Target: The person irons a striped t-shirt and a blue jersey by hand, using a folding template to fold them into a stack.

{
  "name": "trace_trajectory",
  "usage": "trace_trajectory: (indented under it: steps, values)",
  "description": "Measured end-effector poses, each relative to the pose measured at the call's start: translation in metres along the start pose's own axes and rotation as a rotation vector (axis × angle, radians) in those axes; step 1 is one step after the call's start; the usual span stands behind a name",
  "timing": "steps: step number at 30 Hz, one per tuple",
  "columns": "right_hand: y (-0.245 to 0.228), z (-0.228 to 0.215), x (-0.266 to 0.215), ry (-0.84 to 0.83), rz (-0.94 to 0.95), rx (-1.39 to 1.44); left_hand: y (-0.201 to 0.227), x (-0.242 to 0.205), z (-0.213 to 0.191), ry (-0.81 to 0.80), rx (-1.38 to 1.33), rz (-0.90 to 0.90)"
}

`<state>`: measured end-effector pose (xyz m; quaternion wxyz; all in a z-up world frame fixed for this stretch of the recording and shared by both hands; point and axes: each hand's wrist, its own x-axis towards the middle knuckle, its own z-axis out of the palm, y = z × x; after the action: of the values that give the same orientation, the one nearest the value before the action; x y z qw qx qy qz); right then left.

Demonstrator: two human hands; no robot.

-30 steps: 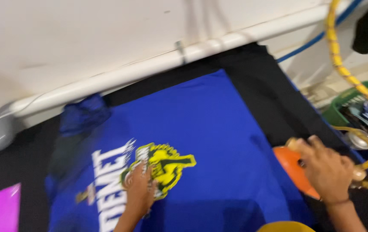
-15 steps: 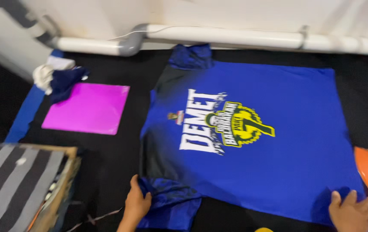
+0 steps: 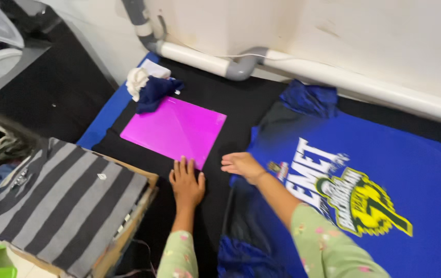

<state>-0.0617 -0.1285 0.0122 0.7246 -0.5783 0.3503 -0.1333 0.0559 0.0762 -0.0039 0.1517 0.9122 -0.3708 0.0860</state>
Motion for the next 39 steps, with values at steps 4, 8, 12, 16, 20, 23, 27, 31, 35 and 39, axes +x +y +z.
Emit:
trace_trajectory:
  steps: [4, 8, 12, 16, 20, 23, 27, 31, 35, 39]
  values:
    - [0.025, 0.081, 0.111, 0.241, 0.160, -0.416, -0.010, -0.002, 0.021, 0.117, -0.132, 0.043]
    - [0.039, 0.085, 0.136, 0.361, 0.121, -0.430, -0.009, -0.001, 0.017, 0.183, -0.216, 0.079]
    - [0.038, 0.028, 0.113, 0.309, -0.109, 0.071, -0.020, -0.004, 0.035, 0.413, -0.311, 0.042]
    - [-0.011, -0.072, -0.015, 0.340, -0.142, 0.214, -0.026, -0.002, 0.036, 0.483, -0.419, 0.034]
    - [-0.018, -0.119, -0.088, 0.351, -0.027, 0.254, -0.019, 0.002, 0.025, 0.481, -0.480, 0.020]
    - [0.029, -0.151, -0.085, 0.411, 0.025, 0.133, -0.018, 0.002, 0.024, 0.530, -0.447, 0.122]
    - [0.045, -0.161, -0.092, 0.664, 0.003, -0.897, -0.017, 0.001, 0.027, 0.443, -0.175, 0.151]
    - [0.030, -0.137, -0.101, 0.704, -0.027, -0.914, -0.015, 0.000, 0.021, 0.446, -0.092, 0.204]
    - [0.050, -0.142, -0.076, 0.727, -0.021, -0.760, -0.021, 0.003, 0.031, 0.410, -0.101, 0.194]
    - [0.032, -0.161, -0.085, 0.606, -0.209, 0.125, -0.018, 0.000, 0.023, 0.369, -0.322, 0.112]
